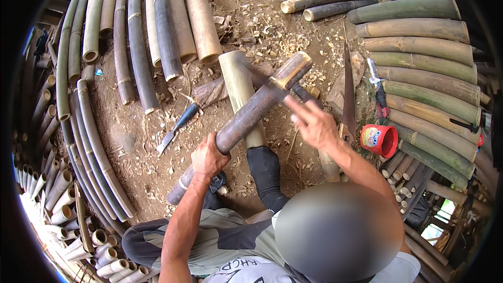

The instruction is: The person sits on the ground and uses a chisel and a wooden mallet to carve a hole into a bamboo pole. They repeatedly strike the chisel to remove material, then inspect the hole by inserting a smaller bamboo piece to check the fit.

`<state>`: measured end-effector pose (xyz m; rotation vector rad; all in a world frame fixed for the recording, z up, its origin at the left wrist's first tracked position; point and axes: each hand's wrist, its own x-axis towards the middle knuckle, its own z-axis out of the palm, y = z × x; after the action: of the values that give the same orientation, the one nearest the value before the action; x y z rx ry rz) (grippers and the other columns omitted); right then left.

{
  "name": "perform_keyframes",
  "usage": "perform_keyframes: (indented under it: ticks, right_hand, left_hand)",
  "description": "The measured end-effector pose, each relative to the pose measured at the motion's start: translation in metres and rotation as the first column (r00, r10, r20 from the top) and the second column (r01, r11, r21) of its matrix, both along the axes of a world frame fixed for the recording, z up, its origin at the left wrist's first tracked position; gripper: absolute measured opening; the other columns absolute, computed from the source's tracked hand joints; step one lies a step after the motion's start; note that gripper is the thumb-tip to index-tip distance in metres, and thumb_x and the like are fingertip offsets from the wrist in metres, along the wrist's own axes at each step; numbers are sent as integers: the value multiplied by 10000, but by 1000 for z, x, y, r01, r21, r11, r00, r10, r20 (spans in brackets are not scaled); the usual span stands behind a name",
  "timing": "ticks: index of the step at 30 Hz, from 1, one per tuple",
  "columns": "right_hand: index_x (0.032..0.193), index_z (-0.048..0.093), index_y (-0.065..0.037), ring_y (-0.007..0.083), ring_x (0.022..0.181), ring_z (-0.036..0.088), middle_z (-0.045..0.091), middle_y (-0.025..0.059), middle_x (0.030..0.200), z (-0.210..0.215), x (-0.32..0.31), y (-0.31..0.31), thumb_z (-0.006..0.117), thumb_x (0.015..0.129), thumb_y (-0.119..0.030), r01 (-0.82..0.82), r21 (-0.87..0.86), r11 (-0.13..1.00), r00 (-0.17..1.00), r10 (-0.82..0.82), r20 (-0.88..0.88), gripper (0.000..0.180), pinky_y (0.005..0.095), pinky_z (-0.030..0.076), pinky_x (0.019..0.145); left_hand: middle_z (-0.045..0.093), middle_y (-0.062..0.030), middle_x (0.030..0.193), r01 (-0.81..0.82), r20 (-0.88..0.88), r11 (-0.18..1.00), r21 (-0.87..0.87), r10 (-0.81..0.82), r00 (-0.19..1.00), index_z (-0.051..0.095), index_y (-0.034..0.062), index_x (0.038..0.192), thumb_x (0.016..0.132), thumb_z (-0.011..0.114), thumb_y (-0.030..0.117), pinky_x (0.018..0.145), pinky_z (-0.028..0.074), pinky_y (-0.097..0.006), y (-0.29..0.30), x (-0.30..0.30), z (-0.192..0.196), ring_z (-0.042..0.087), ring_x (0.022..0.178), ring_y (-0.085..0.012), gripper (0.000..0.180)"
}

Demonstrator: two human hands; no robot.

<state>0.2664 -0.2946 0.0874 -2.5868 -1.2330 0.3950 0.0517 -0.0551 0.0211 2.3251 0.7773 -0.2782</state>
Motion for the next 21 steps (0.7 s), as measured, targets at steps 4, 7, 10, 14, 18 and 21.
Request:
perform_keyframes:
  ticks: [4,7,10,14,18,21]
  right_hand:
    - [1447,484,-306,295,612,587,505,83,821,10,-3,4,555,985,-304,16,106,994,1000,-17,11,467,408,555,570]
    - [1465,461,-330,164,551,490,463,41,805,2,-25,3,522,1010,-350,42,61,997,997,-38,-70,459,303,509,462]
    - [1497,414,-310,115,513,424,466,27,806,-1,-18,0,487,1032,-345,-150,-50,987,985,154,83,473,258,466,405]
    - [1497,412,-312,118,555,472,533,28,840,-5,18,-4,460,1039,-375,38,169,985,993,-56,107,464,288,458,409]
    - [1467,463,-315,123,582,548,589,33,881,0,-2,-2,460,1038,-381,-81,44,996,987,74,140,434,300,525,491]
    - [1472,448,-329,81,547,522,603,28,896,-13,65,-30,514,1024,-336,461,199,865,887,-455,-81,454,245,486,436]
  left_hand:
    - [681,-206,997,-11,-19,1000,4,11,1000,570,60,1185,685,704,255,840,525,-465,-3,1,-1,673,931,-389,552]
    - [681,-201,973,-6,7,999,31,6,1000,571,62,1163,682,707,259,825,528,-465,-3,0,-1,673,917,-387,538]
    - [682,-199,969,-5,22,1000,26,4,1000,570,63,1166,676,710,260,821,529,-466,0,1,-5,673,910,-384,546]
    - [681,-181,997,21,-9,999,25,-21,1000,551,89,1220,674,724,247,834,532,-472,-2,0,-8,680,922,-368,594]
    - [682,-200,975,-8,10,1000,17,8,1000,564,67,1178,670,720,265,831,528,-469,1,0,-1,670,920,-397,567]
    - [665,-209,1029,19,9,1000,-12,-18,1000,541,67,1231,672,725,262,861,525,-469,-6,1,-6,660,951,-403,620]
